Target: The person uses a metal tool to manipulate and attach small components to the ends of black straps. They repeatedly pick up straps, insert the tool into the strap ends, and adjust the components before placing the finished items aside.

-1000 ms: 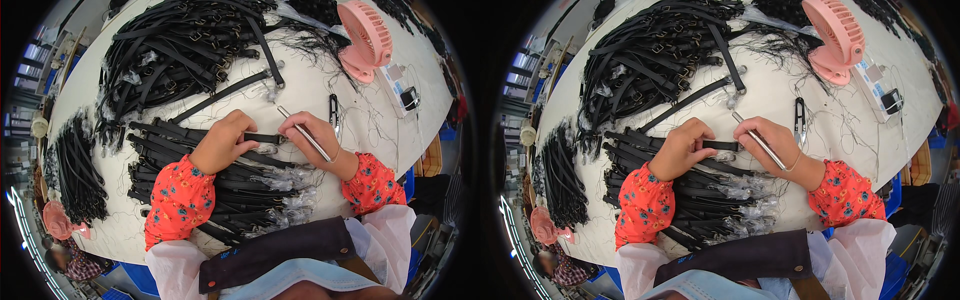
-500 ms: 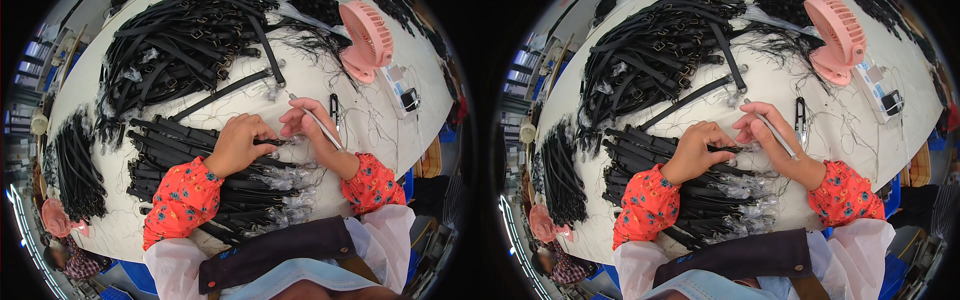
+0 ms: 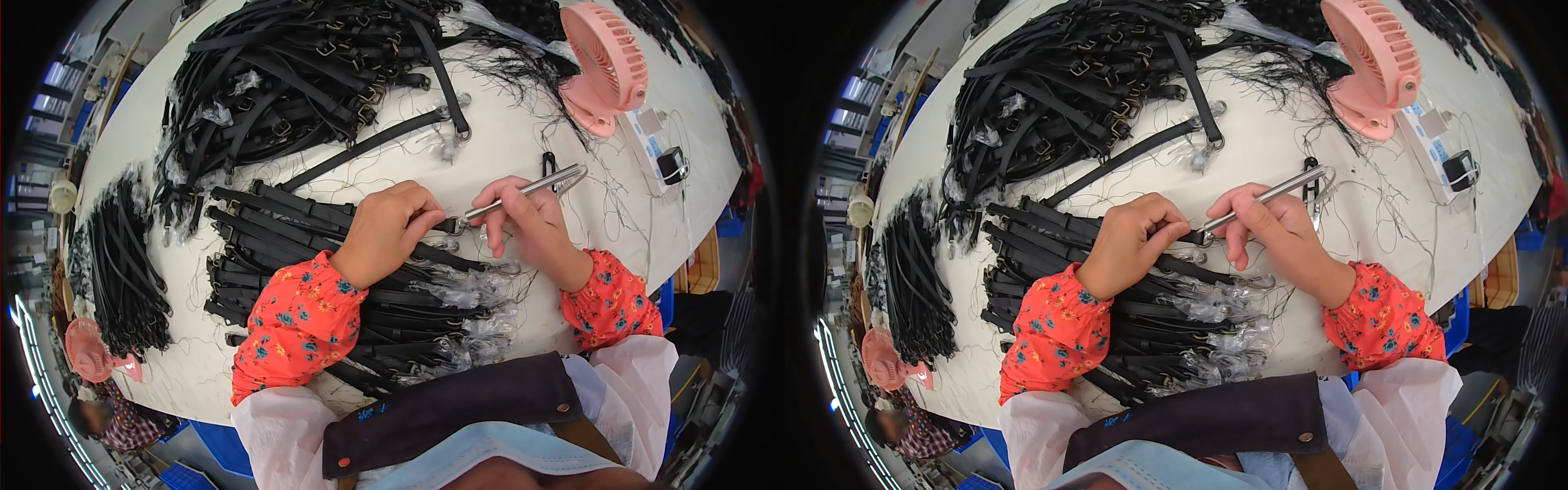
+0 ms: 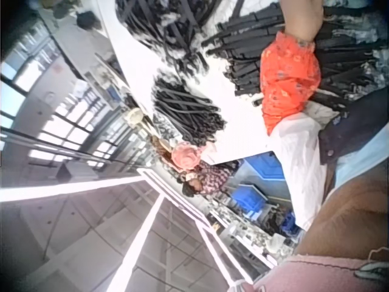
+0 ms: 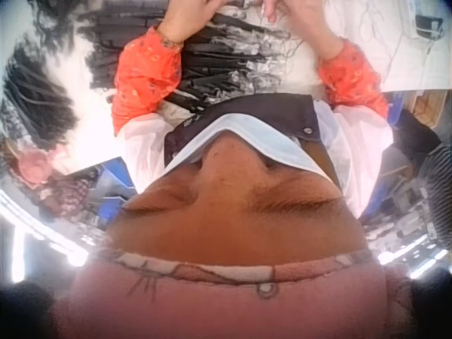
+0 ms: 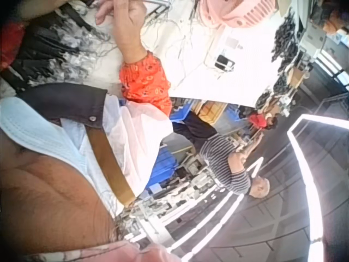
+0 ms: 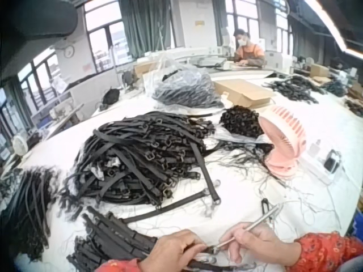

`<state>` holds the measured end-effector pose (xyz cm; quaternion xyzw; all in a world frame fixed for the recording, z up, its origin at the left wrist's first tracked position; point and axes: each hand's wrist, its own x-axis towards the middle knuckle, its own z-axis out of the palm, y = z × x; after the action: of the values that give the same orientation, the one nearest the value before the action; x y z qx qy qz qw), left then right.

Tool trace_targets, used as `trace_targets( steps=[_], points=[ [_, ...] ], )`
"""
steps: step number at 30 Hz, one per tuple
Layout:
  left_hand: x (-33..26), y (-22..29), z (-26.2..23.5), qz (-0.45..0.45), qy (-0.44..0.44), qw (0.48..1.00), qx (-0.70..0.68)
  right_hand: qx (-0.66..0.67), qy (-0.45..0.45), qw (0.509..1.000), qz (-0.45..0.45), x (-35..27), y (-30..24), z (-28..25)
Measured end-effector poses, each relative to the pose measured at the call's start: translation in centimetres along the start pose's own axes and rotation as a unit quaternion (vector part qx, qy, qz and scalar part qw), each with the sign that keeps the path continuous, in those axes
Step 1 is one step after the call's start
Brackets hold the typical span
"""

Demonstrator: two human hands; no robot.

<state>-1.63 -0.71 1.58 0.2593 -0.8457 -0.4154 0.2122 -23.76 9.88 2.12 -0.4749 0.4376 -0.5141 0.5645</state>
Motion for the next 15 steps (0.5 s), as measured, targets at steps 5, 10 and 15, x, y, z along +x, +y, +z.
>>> trace_targets(
  steps=[5, 10, 15],
  points=[
    [0.0, -0.3, -1.1, -0.087, -0.047, 0.994, -0.053, -0.051, -0.013, 0.997, 0.063, -0.1, -0.2, 0.7],
    [-0.1, -0.7, -1.1, -0.097, -0.064, 0.988, -0.102, -0.069, -0.026, 0.995, 0.059, 0.0, 0.2, 0.7],
    [-0.1, -1.0, -1.0, -0.096, -0.065, 0.986, -0.117, -0.069, -0.028, 0.994, 0.081, 0.1, 0.0, 1.0]
  ],
)
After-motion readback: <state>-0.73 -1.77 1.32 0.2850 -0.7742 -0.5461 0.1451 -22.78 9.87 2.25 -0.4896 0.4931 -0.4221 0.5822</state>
